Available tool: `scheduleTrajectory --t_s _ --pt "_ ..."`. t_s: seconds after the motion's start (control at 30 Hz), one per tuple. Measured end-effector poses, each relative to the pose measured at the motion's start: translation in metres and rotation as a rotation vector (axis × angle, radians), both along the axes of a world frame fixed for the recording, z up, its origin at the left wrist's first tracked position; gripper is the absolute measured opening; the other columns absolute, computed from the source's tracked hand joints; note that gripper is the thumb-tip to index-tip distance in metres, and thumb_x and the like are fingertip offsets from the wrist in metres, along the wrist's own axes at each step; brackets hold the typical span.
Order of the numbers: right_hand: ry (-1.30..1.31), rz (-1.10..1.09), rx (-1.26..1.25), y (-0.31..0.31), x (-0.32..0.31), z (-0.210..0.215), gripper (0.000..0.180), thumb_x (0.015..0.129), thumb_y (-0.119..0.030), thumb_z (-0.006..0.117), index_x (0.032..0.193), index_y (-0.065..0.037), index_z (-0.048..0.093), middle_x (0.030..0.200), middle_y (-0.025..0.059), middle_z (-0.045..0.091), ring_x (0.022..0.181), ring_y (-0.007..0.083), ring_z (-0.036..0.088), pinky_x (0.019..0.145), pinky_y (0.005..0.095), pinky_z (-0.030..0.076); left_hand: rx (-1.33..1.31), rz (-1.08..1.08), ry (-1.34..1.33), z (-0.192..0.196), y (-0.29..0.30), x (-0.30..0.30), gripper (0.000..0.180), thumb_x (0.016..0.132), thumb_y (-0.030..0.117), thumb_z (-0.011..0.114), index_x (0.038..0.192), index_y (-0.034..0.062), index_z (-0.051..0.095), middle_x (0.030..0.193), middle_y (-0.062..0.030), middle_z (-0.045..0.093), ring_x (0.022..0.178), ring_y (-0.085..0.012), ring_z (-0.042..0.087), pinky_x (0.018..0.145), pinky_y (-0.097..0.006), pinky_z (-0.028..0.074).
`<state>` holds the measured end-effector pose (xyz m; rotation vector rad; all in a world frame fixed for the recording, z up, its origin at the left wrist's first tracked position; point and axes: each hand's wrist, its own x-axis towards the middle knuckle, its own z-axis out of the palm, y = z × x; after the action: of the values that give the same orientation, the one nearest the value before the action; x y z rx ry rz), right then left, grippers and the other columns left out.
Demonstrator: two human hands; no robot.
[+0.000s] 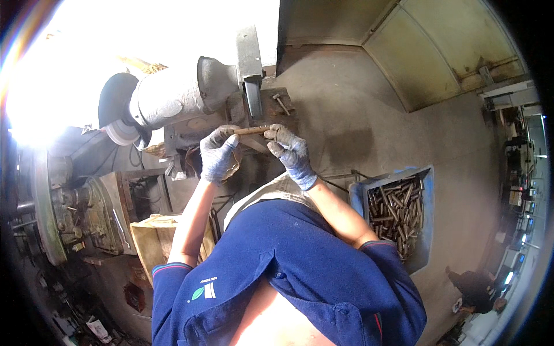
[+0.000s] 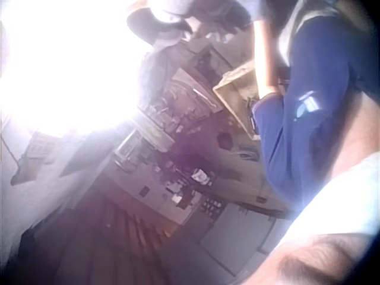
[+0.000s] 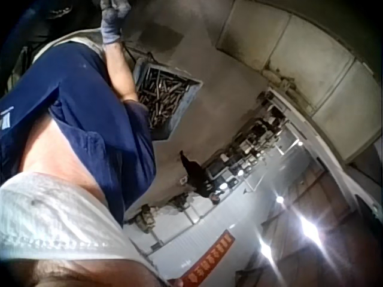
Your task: The person holds a metal tube with gloved hands against a bench grinder to smooth the edges, then places the finished piece into a wooden bin before repeating the process with another tube.
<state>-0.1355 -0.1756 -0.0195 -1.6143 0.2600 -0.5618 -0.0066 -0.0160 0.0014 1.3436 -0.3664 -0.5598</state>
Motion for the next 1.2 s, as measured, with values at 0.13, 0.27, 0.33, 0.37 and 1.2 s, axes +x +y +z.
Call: scheduleTrajectory --t_s 0.13,0.27,0.33,0.37,1.2 --pt "-0.061 -0.05 -0.25 -0.001 0.003 0.005 0.035 0.077 -0.024 0.073 0.101 0.0 0.066 0.11 0.0143 0.063 0.106 0.025 0.058 0.093 0.0344 0.044 0.035 -0.006 0.168 -0.009 -0.001 0.005 0.008 0.085 0.004 0.062 0.09 -0.002 0.064 0.077 -0.0054 0.066 0.063 -0.0099 0.059 0.062 -0.023 0.048" --pt "-0.019 -0.042 -0.08 -0.004 0.007 -0.014 0.034 0.076 -0.019 0.074 0.103 0.0 0.066 0.112 0.0149 0.062 0.108 0.0236 0.057 0.091 0.033 0.046 -0.034 0.04 0.244 -0.042 -0.01 0.01 0.006 0.085 0.004 0.062 0.087 -0.0013 0.063 0.078 -0.0078 0.066 0.065 -0.0132 0.062 0.063 -0.025 0.052" --pt "-0.013 -0.056 -0.053 -0.01 0.013 -0.024 0.03 0.076 -0.013 0.074 0.102 0.0 0.066 0.109 0.0134 0.063 0.108 0.0221 0.057 0.09 0.0309 0.047 -0.076 0.063 0.273 -0.055 -0.02 0.011 0.006 0.085 0.004 0.062 0.086 -0.0012 0.063 0.078 -0.0082 0.066 0.066 -0.0143 0.062 0.063 -0.027 0.053" --pt "0.002 -0.059 -0.074 -0.016 0.015 -0.029 0.029 0.076 -0.012 0.074 0.101 0.0 0.067 0.107 0.0131 0.064 0.107 0.0219 0.058 0.089 0.0308 0.047 -0.124 0.072 0.314 -0.06 -0.025 0.011 0.006 0.085 0.004 0.062 0.086 -0.0011 0.063 0.079 -0.0084 0.066 0.067 -0.0147 0.063 0.065 -0.028 0.053" --pt "0.229 -0.079 0.168 -0.01 0.048 -0.045 0.027 0.078 -0.021 0.072 0.096 -0.002 0.069 0.091 0.0062 0.069 0.085 0.0112 0.061 0.078 0.027 0.047 -0.081 0.22 0.403 -0.074 -0.033 0.028 0.007 0.087 0.003 0.058 0.087 -0.0007 0.064 0.076 -0.0084 0.066 0.066 -0.0157 0.063 0.061 -0.027 0.051"
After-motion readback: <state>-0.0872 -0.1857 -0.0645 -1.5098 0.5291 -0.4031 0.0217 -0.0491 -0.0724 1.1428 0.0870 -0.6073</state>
